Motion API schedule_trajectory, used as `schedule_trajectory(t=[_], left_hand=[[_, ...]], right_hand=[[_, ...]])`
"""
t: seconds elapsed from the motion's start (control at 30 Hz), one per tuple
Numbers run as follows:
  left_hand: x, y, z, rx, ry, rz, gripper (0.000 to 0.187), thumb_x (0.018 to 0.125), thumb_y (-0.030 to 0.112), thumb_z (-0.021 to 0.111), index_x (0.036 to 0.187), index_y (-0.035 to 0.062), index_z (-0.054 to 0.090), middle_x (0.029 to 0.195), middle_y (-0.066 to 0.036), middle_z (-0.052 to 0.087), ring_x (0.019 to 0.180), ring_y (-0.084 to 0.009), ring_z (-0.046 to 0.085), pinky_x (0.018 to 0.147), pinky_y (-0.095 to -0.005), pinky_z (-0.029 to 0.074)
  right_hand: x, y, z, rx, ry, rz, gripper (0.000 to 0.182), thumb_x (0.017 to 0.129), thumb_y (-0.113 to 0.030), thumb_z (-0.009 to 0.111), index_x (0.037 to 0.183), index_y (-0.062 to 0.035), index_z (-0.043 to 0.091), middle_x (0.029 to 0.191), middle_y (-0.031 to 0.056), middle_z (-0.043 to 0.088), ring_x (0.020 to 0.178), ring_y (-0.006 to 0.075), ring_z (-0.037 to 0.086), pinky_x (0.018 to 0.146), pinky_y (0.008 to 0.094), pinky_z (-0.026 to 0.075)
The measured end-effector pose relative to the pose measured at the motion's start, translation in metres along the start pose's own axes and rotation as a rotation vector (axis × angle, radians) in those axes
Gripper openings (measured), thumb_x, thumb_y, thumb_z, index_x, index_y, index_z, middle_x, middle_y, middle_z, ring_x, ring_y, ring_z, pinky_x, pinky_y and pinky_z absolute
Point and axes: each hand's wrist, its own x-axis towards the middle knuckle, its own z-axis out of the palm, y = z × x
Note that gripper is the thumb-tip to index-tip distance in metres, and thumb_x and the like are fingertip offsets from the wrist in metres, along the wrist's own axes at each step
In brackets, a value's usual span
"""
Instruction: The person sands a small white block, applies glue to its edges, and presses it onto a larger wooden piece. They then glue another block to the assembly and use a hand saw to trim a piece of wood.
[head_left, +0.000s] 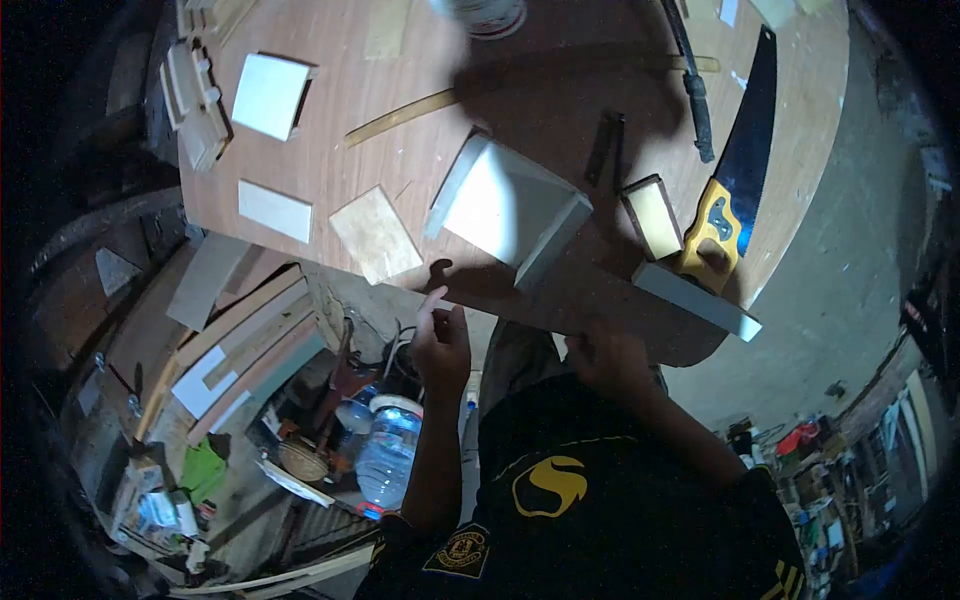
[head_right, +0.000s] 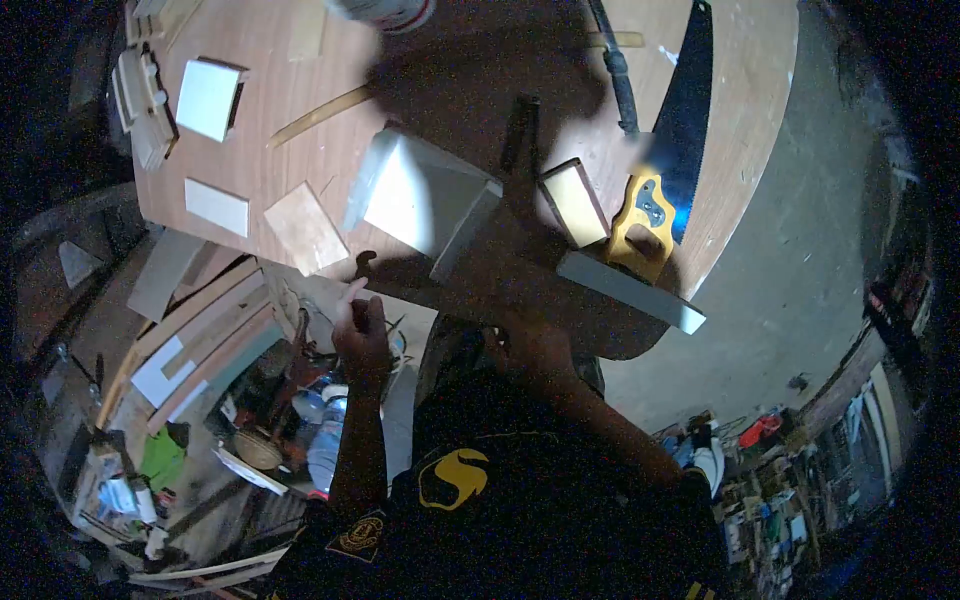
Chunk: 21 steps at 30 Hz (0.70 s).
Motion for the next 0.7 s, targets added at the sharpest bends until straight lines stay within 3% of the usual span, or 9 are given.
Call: schedule_trajectory(t=[0.07, 0.13, 0.17, 0.2, 0.27, 0.33, 0.43, 0.6, 0.7], left_hand=[[-0.004, -0.010, 0.000, 0.033, 0.015, 0.041, 0.034, 0.090, 0.014, 0.062, 0.122, 0.0023, 0.056, 0.065, -0.004, 0.053, 0.057, -0.0137, 0.053, 0.055, -0.0292, 0.043], [-0.011, -0.013, 0.004, 0.082, -0.083, 0.043, 0.043, 0.089, 0.017, 0.062, 0.129, 0.0027, 0.052, 0.069, -0.011, 0.058, 0.063, -0.0246, 0.058, 0.059, -0.0373, 0.046], [-0.015, -0.014, 0.005, 0.154, -0.133, 0.020, 0.052, 0.088, 0.029, 0.060, 0.133, 0.0051, 0.049, 0.071, -0.010, 0.061, 0.067, -0.0272, 0.065, 0.061, -0.0385, 0.050], [-0.018, -0.016, 0.008, 0.135, -0.121, 0.024, 0.052, 0.088, 0.029, 0.060, 0.133, 0.0051, 0.049, 0.071, -0.010, 0.061, 0.067, -0.0272, 0.065, 0.061, -0.0385, 0.050], [-0.025, -0.030, 0.016, 0.572, -0.466, 0.054, 0.056, 0.087, 0.027, 0.057, 0.137, 0.0042, 0.043, 0.078, -0.013, 0.066, 0.072, -0.0302, 0.067, 0.063, -0.0405, 0.053], [-0.032, -0.059, 0.033, 0.512, -0.435, 0.116, 0.061, 0.085, 0.025, 0.057, 0.136, -0.0031, 0.040, 0.083, -0.019, 0.067, 0.076, -0.0324, 0.067, 0.065, -0.0440, 0.054], [-0.031, -0.068, 0.042, 0.558, -0.356, 0.195, 0.059, 0.080, 0.036, 0.069, 0.119, -0.0033, 0.051, 0.082, -0.019, 0.065, 0.073, -0.0324, 0.066, 0.065, -0.0443, 0.054], [-0.030, -0.063, 0.038, 0.666, -0.358, 0.248, 0.076, 0.083, 0.035, 0.067, 0.138, -0.0058, 0.035, 0.085, -0.023, 0.066, 0.075, -0.0328, 0.067, 0.066, -0.0438, 0.054], [-0.037, -0.060, 0.016, 0.628, -0.483, 0.252, 0.067, 0.086, 0.035, 0.063, 0.136, -0.0030, 0.040, 0.091, -0.025, 0.066, 0.082, -0.0346, 0.067, 0.071, -0.0460, 0.053]], right_hand=[[0.000, -0.021, 0.009, -0.058, -0.003, -0.061, 0.028, 0.084, -0.024, 0.065, 0.105, -0.0048, 0.064, 0.089, 0.0170, 0.066, 0.073, 0.0319, 0.065, 0.062, 0.0444, 0.051], [0.001, -0.046, 0.015, -0.183, -0.181, 0.017, 0.046, 0.086, -0.027, 0.062, 0.124, -0.0029, 0.054, 0.089, 0.0155, 0.067, 0.074, 0.0337, 0.066, 0.068, 0.0458, 0.053], [0.003, -0.055, 0.021, -0.203, -0.175, 0.011, 0.046, 0.086, -0.027, 0.062, 0.124, -0.0029, 0.054, 0.089, 0.0155, 0.067, 0.074, 0.0337, 0.066, 0.068, 0.0458, 0.053], [0.004, -0.063, 0.028, -0.280, -0.199, 0.038, 0.056, 0.087, -0.030, 0.060, 0.133, -0.0011, 0.044, 0.088, 0.0154, 0.067, 0.073, 0.0345, 0.066, 0.068, 0.0463, 0.053], [0.006, -0.070, 0.045, -0.374, -0.214, 0.064, 0.067, 0.088, -0.032, 0.058, 0.141, 0.0006, 0.034, 0.088, 0.0153, 0.067, 0.073, 0.0354, 0.066, 0.068, 0.0469, 0.053], [0.012, -0.064, 0.067, -0.501, -0.303, 0.109, 0.079, 0.088, -0.031, 0.056, 0.146, 0.0071, 0.019, 0.086, 0.0167, 0.067, 0.070, 0.0320, 0.067, 0.062, 0.0441, 0.054], [0.005, -0.062, 0.094, -0.719, -0.216, 0.045, 0.079, 0.087, -0.029, 0.054, 0.143, 0.0140, 0.018, 0.085, 0.0176, 0.067, 0.069, 0.0267, 0.067, 0.056, 0.0397, 0.053], [0.013, -0.055, 0.131, -0.805, -0.057, 0.155, 0.073, 0.090, -0.022, 0.046, 0.143, 0.0157, 0.012, 0.086, 0.0177, 0.067, 0.071, 0.0255, 0.067, 0.056, 0.0377, 0.053], [0.009, -0.073, 0.125, -0.832, -0.123, 0.223, 0.068, 0.094, -0.020, 0.042, 0.143, 0.0155, 0.012, 0.095, 0.0190, 0.068, 0.080, 0.0286, 0.069, 0.066, 0.0380, 0.055]])
